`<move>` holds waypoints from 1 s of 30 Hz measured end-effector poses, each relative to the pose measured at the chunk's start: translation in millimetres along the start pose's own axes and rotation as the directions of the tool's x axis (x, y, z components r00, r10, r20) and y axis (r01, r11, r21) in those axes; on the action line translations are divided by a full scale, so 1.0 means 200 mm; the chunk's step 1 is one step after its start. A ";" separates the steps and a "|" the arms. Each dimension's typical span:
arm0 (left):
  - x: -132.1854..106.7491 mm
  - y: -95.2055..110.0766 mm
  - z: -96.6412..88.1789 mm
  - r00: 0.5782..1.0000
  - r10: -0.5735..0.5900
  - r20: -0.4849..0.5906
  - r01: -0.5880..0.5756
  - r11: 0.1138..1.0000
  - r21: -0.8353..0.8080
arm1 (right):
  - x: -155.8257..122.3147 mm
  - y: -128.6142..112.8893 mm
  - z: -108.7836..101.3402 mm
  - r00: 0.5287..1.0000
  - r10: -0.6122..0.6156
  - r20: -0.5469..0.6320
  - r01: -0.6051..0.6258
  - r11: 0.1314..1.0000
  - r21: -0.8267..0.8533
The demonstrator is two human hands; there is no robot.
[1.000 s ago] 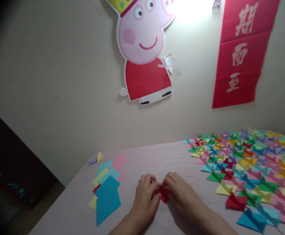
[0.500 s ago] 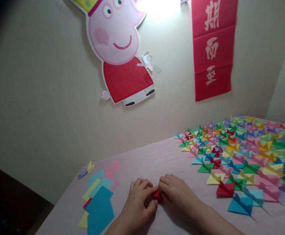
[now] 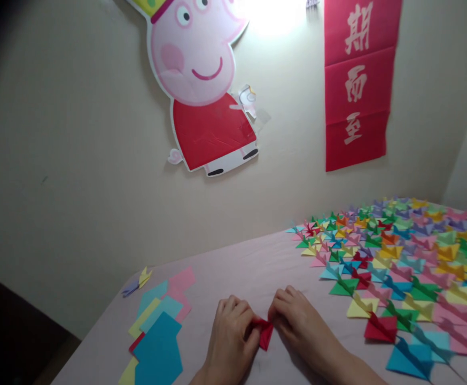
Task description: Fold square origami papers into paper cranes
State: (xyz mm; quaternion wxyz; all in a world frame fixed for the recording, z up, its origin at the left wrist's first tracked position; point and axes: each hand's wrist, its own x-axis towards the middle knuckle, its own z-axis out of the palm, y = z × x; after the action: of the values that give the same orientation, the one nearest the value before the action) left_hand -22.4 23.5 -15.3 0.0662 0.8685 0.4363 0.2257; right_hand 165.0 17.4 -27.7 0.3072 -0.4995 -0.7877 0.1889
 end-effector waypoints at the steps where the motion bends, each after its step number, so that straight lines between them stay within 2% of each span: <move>1: 0.00 0.00 0.01 1.000 0.001 -0.013 -0.001 1.000 0.006 | 0.01 0.01 0.00 1.000 0.008 0.006 -0.008 1.000 0.022; 7: 0.02 -0.01 0.03 0.998 -0.038 -0.041 0.039 0.999 0.013 | 0.03 0.02 0.00 0.995 0.084 0.046 -0.089 0.988 0.127; 13: 0.04 -0.02 0.02 0.994 -0.097 -0.040 0.093 0.992 -0.087 | 0.06 0.01 -0.01 0.988 0.125 0.086 -0.135 0.983 0.121; 23: 0.04 -0.04 0.03 0.990 -0.142 0.002 0.140 0.973 -0.185 | 0.15 -0.07 -0.02 0.968 0.185 0.172 -0.162 0.977 -0.137; 30: 0.02 -0.07 0.01 0.990 -0.124 0.062 0.136 0.956 -0.259 | 0.20 -0.10 -0.05 0.932 0.250 0.264 -0.215 0.965 -0.152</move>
State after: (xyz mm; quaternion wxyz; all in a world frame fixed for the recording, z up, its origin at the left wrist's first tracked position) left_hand -29.9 34.9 -19.9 0.2054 0.8262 0.4572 0.2571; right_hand 145.9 45.9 3.3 0.1373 -0.5751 -0.7684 0.2450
